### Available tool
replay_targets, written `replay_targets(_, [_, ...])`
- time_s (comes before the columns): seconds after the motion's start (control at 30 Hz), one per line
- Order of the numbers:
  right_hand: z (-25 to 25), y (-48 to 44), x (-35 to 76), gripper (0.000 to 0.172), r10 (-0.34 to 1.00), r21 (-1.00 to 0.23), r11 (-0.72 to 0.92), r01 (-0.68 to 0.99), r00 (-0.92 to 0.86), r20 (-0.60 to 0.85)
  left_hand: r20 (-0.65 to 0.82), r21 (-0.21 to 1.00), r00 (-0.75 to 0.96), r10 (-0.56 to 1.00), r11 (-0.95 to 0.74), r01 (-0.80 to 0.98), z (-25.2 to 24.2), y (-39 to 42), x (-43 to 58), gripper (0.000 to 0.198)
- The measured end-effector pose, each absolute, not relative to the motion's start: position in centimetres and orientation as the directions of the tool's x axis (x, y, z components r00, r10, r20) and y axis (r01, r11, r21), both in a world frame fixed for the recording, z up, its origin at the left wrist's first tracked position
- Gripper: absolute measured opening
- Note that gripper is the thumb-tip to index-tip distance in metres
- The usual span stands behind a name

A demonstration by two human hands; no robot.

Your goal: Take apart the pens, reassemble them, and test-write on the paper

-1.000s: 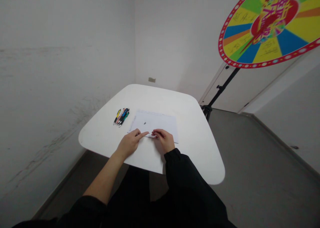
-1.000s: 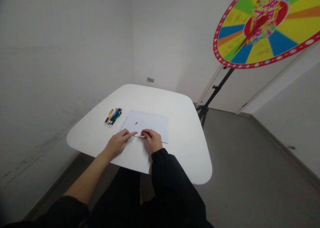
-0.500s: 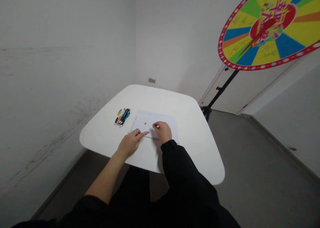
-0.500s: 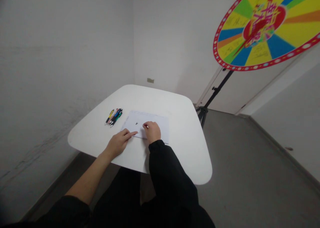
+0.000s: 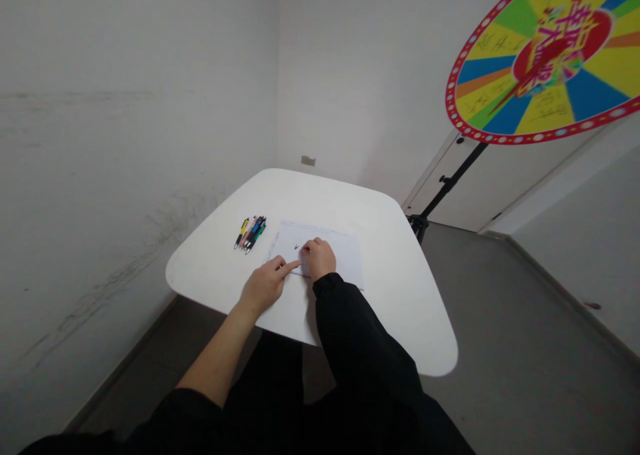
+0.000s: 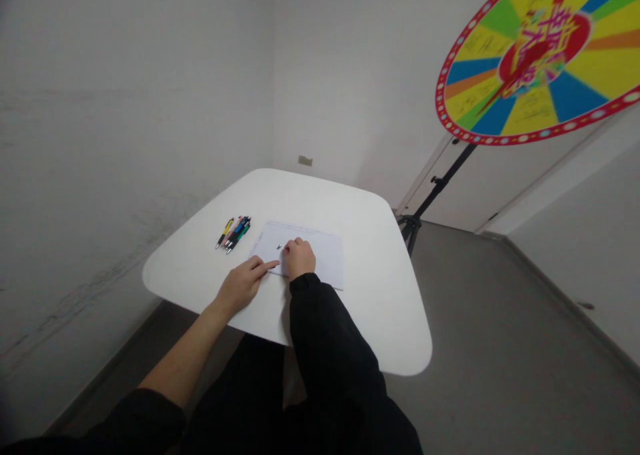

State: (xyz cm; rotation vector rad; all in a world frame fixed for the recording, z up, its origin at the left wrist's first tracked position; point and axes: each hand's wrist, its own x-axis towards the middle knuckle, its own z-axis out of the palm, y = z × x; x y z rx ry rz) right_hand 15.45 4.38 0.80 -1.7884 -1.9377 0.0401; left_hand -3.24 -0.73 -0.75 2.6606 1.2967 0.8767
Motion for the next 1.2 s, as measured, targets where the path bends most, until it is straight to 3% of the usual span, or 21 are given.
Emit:
replay_targets(0.57, [0.6, 4.3, 15.7, 0.014, 0.956, -0.442, 0.082, 0.893, 0.055, 0.289, 0.439, 0.288, 0.495, 0.750, -0.639, 0.713, -0.6, -0.8, -3.1, 0.057])
replay_targets(0.73, [1.2, 3.9, 16.1, 0.023, 0.932, -0.495, 0.100, 0.863, 0.093, 0.351, 0.451, 0.290, 0.490, 0.746, -0.642, 0.710, -0.5, -0.8, -3.2, 0.055])
replay_targets(0.97, [1.4, 2.2, 18.2, 0.035, 0.867, -0.600, 0.290, 0.745, 0.061, 0.495, 0.460, 0.291, 0.485, 0.744, -0.643, 0.709, -0.5, -0.9, -3.0, 0.048])
replay_targets(1.2, [0.5, -0.6, 19.0, 0.029, 0.868, -0.677, 0.458, 0.576, -0.128, 0.480, 0.468, 0.339, 0.457, 0.756, -0.631, 0.698, 0.0, -1.1, -2.8, 0.023])
